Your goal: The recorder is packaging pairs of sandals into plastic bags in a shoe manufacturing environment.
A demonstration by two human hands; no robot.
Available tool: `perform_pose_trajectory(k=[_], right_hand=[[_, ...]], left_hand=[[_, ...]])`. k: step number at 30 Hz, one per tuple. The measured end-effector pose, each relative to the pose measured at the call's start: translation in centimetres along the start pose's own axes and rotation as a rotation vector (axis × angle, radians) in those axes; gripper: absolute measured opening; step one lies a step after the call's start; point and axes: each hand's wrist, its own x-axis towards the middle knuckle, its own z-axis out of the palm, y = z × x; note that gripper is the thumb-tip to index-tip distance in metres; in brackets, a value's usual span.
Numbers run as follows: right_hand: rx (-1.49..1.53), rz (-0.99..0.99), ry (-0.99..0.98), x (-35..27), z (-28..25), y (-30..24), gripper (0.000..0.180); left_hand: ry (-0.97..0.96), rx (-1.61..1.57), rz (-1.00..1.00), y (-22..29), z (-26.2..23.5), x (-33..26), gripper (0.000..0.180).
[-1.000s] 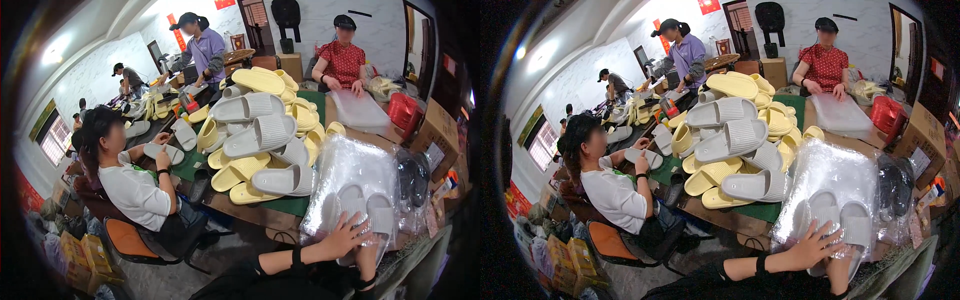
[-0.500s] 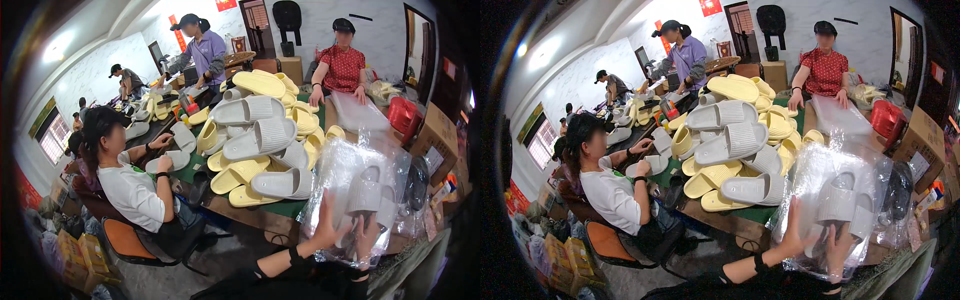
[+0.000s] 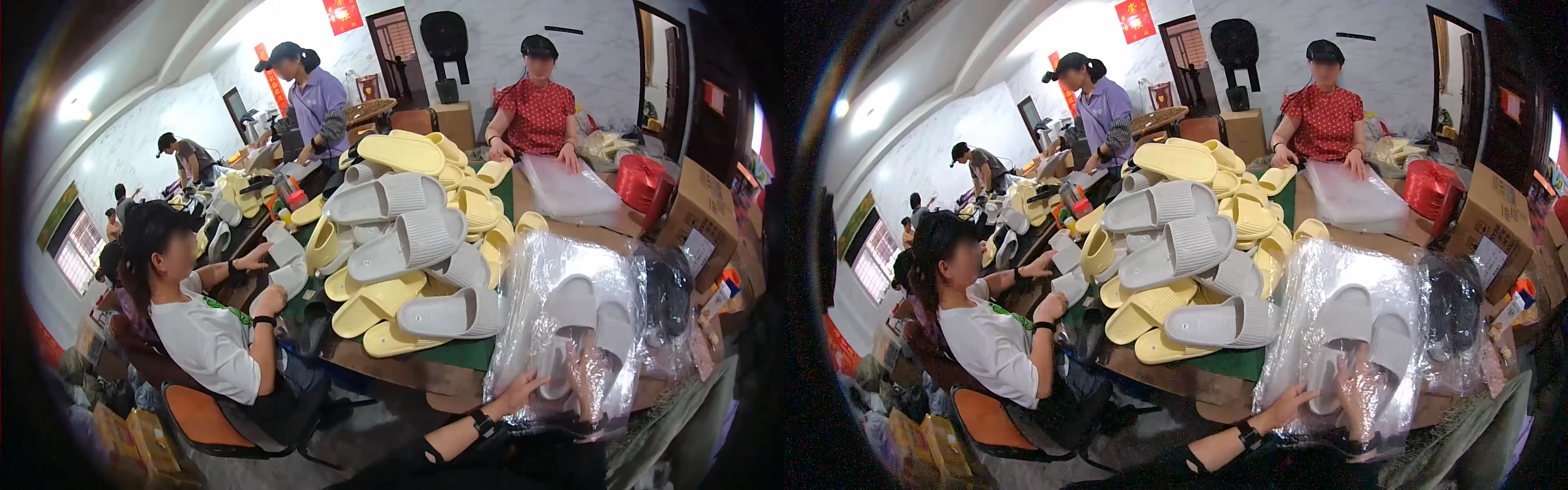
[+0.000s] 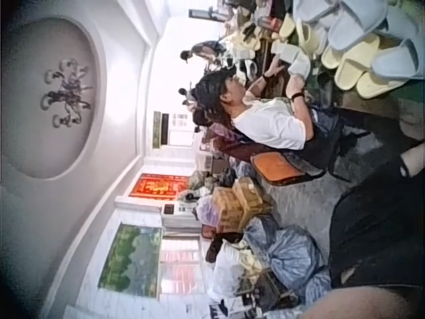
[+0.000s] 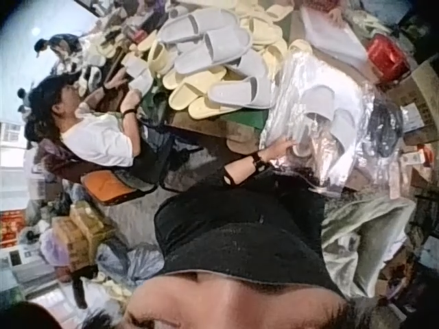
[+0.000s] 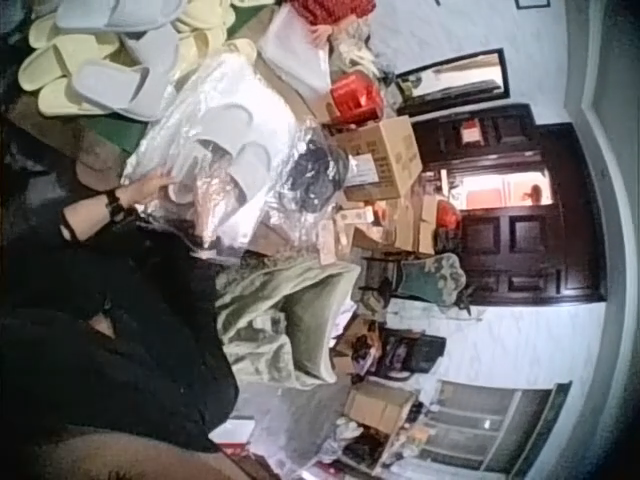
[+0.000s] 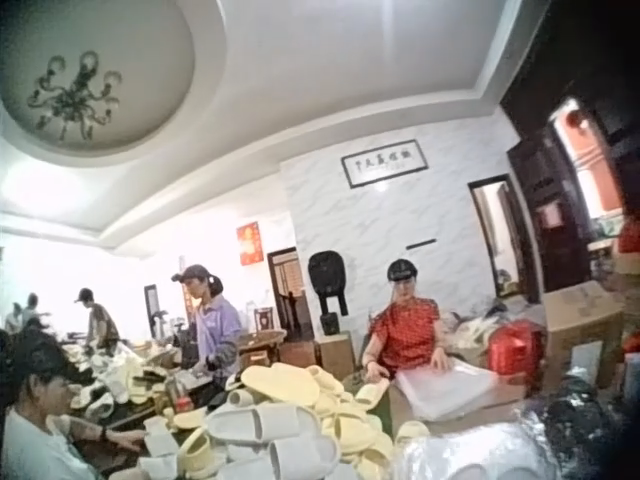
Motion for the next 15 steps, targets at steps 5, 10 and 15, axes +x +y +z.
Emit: perform_pose_trajectory(k=[5,10,15], right_hand=[[0.050,0.101,-0.046,2.3,0.9,0.5,0.057],[-0.134,-0.034,0.022,1.8,-0.6,1.3,0.060],[-0.607,-0.509,0.250,-0.8,-2.6,1.7,0.062]], left_hand=[[-0.007,0.014,-0.146,-2.1,-2.9,0.5,0.038],[-0.001,0.173,-0.096,-1.7,-1.4,0.4,0.038],[0.022,0.043,-0.028,-0.7,-0.6,-0.2,0.041]])
